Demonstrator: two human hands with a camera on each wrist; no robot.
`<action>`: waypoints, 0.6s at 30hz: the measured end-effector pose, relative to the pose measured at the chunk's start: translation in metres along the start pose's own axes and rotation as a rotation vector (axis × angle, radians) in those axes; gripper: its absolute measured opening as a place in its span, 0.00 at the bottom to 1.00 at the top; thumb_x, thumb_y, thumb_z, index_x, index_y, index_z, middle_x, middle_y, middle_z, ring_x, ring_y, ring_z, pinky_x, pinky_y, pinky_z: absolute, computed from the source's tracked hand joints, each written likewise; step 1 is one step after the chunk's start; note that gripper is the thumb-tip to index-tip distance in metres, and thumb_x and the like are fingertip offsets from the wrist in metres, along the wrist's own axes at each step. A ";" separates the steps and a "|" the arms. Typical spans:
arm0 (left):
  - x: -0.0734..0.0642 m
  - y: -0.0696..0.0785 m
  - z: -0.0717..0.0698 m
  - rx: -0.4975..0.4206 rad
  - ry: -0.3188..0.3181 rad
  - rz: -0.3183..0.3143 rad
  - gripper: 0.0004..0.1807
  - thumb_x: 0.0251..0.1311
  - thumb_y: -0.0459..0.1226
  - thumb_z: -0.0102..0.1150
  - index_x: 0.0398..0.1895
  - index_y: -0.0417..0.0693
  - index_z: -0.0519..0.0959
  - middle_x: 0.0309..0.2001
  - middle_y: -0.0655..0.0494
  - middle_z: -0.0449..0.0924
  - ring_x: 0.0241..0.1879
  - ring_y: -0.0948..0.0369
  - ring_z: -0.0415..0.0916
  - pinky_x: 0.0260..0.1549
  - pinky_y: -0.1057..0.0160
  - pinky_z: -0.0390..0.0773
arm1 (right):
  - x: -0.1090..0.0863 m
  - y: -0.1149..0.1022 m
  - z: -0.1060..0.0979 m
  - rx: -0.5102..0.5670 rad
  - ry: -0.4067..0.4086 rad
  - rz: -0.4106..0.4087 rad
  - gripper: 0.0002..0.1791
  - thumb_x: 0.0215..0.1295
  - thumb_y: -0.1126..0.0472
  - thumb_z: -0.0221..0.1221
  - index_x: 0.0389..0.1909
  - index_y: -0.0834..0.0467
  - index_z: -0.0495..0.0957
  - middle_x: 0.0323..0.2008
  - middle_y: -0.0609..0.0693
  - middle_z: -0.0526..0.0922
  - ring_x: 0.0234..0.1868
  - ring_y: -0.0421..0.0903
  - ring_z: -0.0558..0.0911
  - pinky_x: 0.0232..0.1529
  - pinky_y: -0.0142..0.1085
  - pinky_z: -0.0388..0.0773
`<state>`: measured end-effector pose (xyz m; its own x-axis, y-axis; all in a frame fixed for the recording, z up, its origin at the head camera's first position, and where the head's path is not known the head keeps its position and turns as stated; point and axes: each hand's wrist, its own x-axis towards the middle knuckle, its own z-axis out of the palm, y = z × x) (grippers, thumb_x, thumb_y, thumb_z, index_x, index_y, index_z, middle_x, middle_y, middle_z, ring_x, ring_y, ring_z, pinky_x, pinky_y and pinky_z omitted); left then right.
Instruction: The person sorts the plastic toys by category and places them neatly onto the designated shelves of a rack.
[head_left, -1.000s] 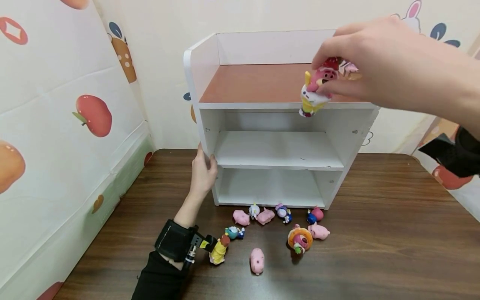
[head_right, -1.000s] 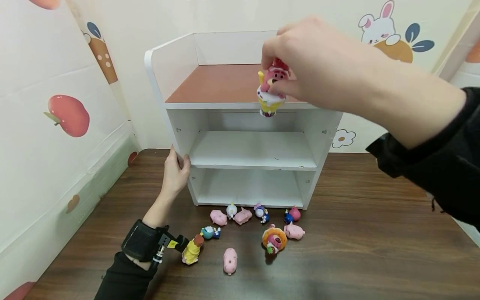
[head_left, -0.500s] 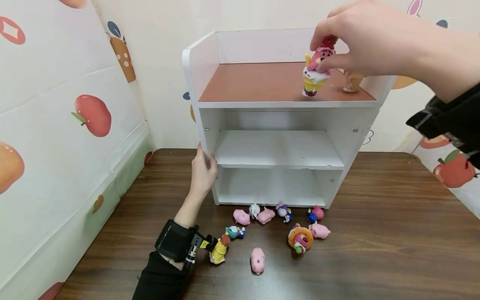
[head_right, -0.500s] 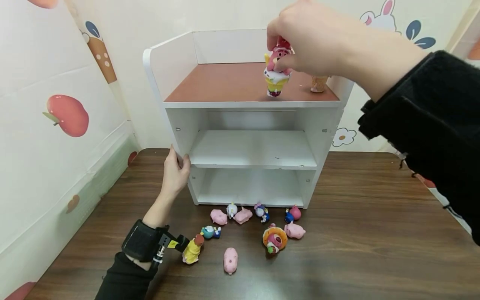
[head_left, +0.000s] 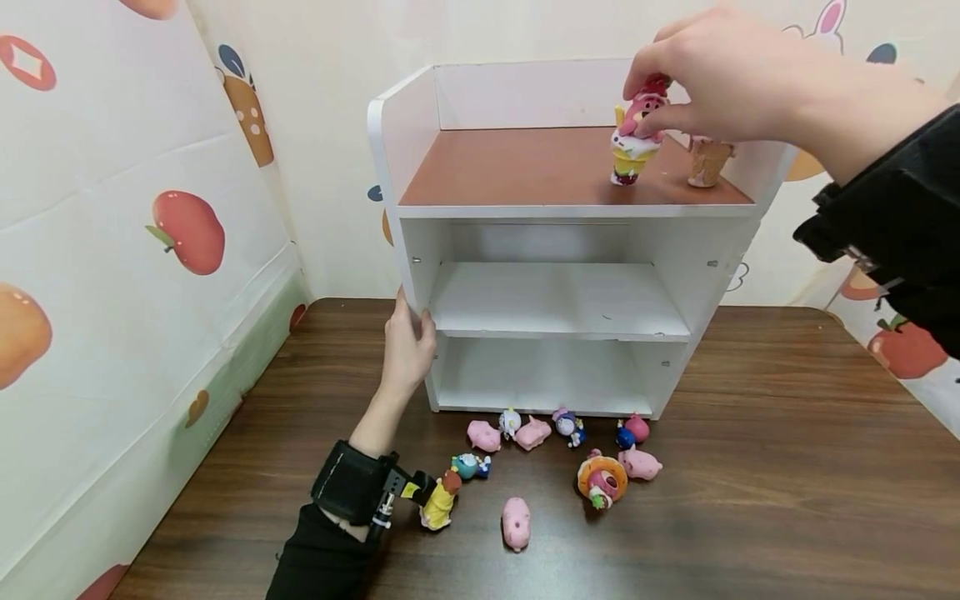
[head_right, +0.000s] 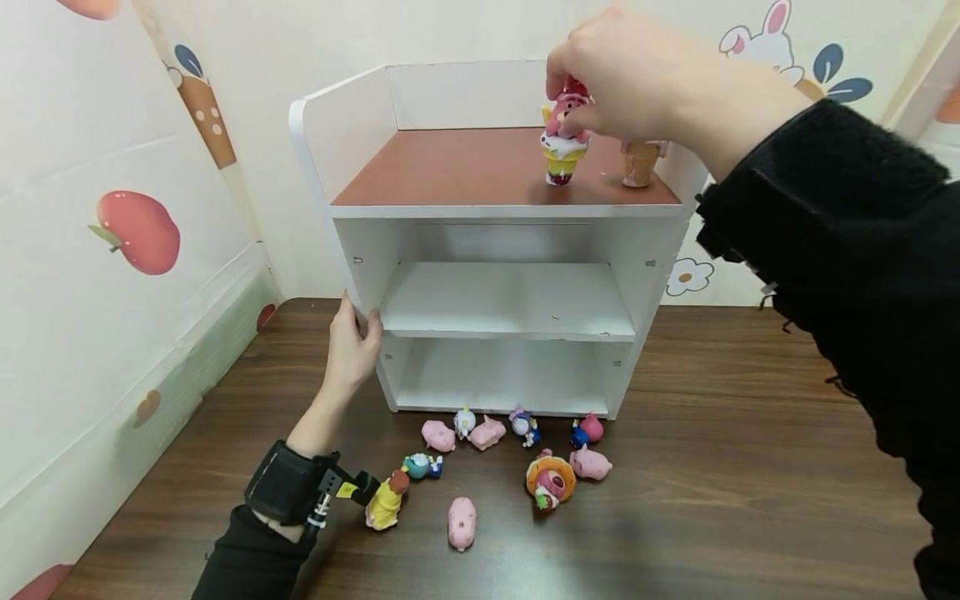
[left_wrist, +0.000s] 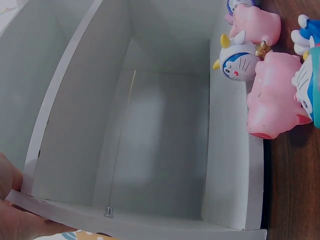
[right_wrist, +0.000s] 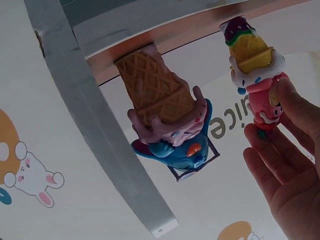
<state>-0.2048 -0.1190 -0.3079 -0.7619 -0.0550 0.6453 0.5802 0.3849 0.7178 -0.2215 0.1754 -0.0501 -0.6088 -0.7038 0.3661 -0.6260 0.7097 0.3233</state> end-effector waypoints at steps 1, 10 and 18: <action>0.000 0.000 0.000 0.000 -0.002 0.001 0.27 0.53 0.19 0.42 0.60 0.27 0.54 0.53 0.29 0.64 0.54 0.41 0.63 0.47 0.41 0.65 | 0.000 -0.001 -0.001 0.003 0.002 -0.005 0.13 0.51 0.66 0.62 0.37 0.66 0.73 0.33 0.61 0.74 0.34 0.54 0.68 0.38 0.46 0.66; 0.000 -0.001 0.001 0.036 0.006 0.005 0.26 0.53 0.20 0.41 0.59 0.28 0.57 0.52 0.31 0.67 0.52 0.43 0.66 0.46 0.44 0.67 | 0.006 -0.005 0.000 0.030 -0.031 0.029 0.13 0.53 0.66 0.60 0.40 0.67 0.73 0.35 0.62 0.74 0.35 0.56 0.69 0.42 0.49 0.66; 0.000 -0.001 0.001 0.026 0.006 0.010 0.26 0.53 0.20 0.41 0.59 0.28 0.56 0.52 0.31 0.66 0.52 0.42 0.65 0.45 0.42 0.67 | 0.008 -0.004 0.002 0.027 -0.058 0.056 0.14 0.54 0.67 0.59 0.41 0.68 0.72 0.36 0.64 0.72 0.36 0.57 0.68 0.43 0.51 0.68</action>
<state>-0.2052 -0.1183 -0.3089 -0.7541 -0.0566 0.6543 0.5802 0.4094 0.7041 -0.2245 0.1665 -0.0502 -0.6703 -0.6640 0.3313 -0.6022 0.7476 0.2800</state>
